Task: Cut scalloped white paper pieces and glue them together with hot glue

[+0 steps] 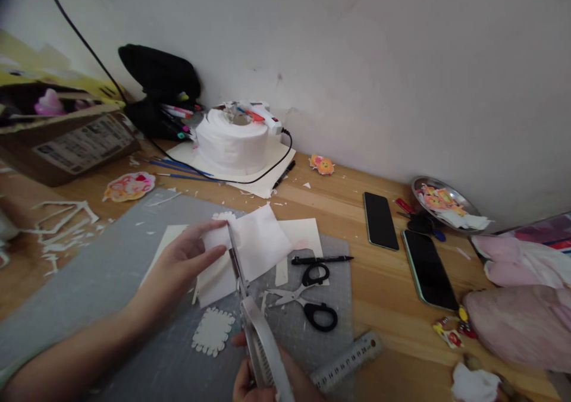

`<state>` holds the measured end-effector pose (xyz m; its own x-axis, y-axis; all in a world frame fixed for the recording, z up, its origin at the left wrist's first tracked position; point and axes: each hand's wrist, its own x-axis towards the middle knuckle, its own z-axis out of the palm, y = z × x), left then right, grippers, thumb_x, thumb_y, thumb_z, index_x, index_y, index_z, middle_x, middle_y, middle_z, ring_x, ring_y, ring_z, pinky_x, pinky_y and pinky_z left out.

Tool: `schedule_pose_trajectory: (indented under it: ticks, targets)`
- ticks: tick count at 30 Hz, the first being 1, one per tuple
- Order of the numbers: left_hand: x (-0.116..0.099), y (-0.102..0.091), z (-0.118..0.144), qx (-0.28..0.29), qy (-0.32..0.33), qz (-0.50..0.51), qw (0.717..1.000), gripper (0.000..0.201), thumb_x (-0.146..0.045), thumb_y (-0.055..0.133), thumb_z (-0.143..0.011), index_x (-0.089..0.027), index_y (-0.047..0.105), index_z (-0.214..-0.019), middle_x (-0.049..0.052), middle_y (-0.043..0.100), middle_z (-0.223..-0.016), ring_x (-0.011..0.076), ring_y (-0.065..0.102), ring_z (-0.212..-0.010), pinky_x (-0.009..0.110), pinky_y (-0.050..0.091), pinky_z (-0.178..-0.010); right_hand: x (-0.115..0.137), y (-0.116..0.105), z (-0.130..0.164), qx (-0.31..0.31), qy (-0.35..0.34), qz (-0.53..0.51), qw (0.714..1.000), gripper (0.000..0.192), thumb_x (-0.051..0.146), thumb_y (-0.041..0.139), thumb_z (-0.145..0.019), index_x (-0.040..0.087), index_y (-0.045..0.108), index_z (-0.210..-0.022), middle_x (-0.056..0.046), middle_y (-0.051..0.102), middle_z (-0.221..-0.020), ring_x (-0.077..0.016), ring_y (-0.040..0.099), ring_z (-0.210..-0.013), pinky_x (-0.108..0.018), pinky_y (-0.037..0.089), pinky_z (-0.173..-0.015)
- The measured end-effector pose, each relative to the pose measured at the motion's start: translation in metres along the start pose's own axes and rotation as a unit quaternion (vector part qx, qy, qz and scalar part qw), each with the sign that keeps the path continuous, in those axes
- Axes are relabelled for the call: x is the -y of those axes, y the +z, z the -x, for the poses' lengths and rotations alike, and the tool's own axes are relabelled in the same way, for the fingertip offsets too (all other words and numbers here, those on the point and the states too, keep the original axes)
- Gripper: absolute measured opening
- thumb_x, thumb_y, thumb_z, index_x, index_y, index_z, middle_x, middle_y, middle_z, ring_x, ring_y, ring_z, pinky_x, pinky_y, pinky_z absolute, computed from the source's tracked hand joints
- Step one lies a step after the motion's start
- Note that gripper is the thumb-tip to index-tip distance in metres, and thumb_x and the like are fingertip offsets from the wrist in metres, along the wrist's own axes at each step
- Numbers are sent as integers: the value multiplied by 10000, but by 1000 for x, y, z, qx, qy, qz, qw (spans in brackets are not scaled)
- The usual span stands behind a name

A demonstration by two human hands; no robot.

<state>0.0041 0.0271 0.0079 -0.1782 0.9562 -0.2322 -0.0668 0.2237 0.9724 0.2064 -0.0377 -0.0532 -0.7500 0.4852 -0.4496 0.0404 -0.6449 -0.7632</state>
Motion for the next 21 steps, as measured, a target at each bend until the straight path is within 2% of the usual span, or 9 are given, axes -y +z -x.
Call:
schedule_pose_trajectory:
  ticks: [4, 8, 11, 13, 16, 18, 21]
  targets:
    - [1, -1, -1, -2, -3, 7, 1000, 426, -321, 650, -642, -191, 560, -1038, 3, 630, -800, 163, 572, -713, 241, 438, -584, -17, -4, 5, 11, -49, -43, 998, 699, 630, 629, -599, 177, 495, -1114, 61, 456, -592, -49, 389, -465, -200, 321, -474]
    - [-2, -1, 0, -18, -11, -2, 1000, 433, -319, 671, -626, -192, 574, -1029, -26, 592, -687, 147, 547, -635, 228, 416, -546, -18, -5, 4, 37, -47, -59, 996, 767, 583, 701, -560, 203, 455, -1179, 51, 470, -618, -56, 391, -462, -210, 332, -473]
    - [-2, 0, 0, -23, -14, 3, 1000, 431, -313, 679, -617, -192, 580, -1020, -30, 588, -664, 147, 546, -615, 224, 402, -523, -14, -1, 2, 51, -50, -87, 994, 737, 615, 660, -599, 208, 459, -1180, 39, 472, -621, -61, 390, -462, -209, 327, -460]
    - [-3, 0, 0, -21, -12, 20, 1000, 425, -305, 684, -614, -190, 581, -1009, -25, 599, -680, 145, 549, -629, 222, 404, -530, -13, 4, 3, 37, -75, -112, 990, 719, 662, 597, -633, 214, 463, -1180, 39, 459, -614, -62, 385, -471, -195, 311, -449]
    - [-4, 1, 1, -28, -13, 20, 999, 440, -301, 683, -619, -183, 580, -1030, -35, 578, -644, 131, 528, -591, 214, 389, -510, -15, 9, 6, 37, -117, -125, 985, 768, 678, 606, -608, 249, 430, -1222, 37, 465, -654, -51, 363, -480, -167, 280, -431]
    - [-5, 1, 2, -38, -11, 10, 999, 461, -306, 678, -627, -177, 575, -1057, -47, 549, -606, 119, 500, -550, 209, 370, -487, -17, 8, 6, 54, -109, -127, 984, 787, 660, 629, -599, 267, 408, -1243, 32, 475, -682, -47, 355, -477, -158, 266, -420]
    - [-4, 1, 2, -45, -1, 10, 999, 474, -316, 670, -641, -172, 567, -1081, -41, 554, -626, 119, 499, -562, 215, 379, -507, -18, 4, 2, 65, -51, -131, 988, 759, 674, 587, -625, 263, 416, -1239, 40, 452, -647, -54, 352, -470, -162, 263, -416]
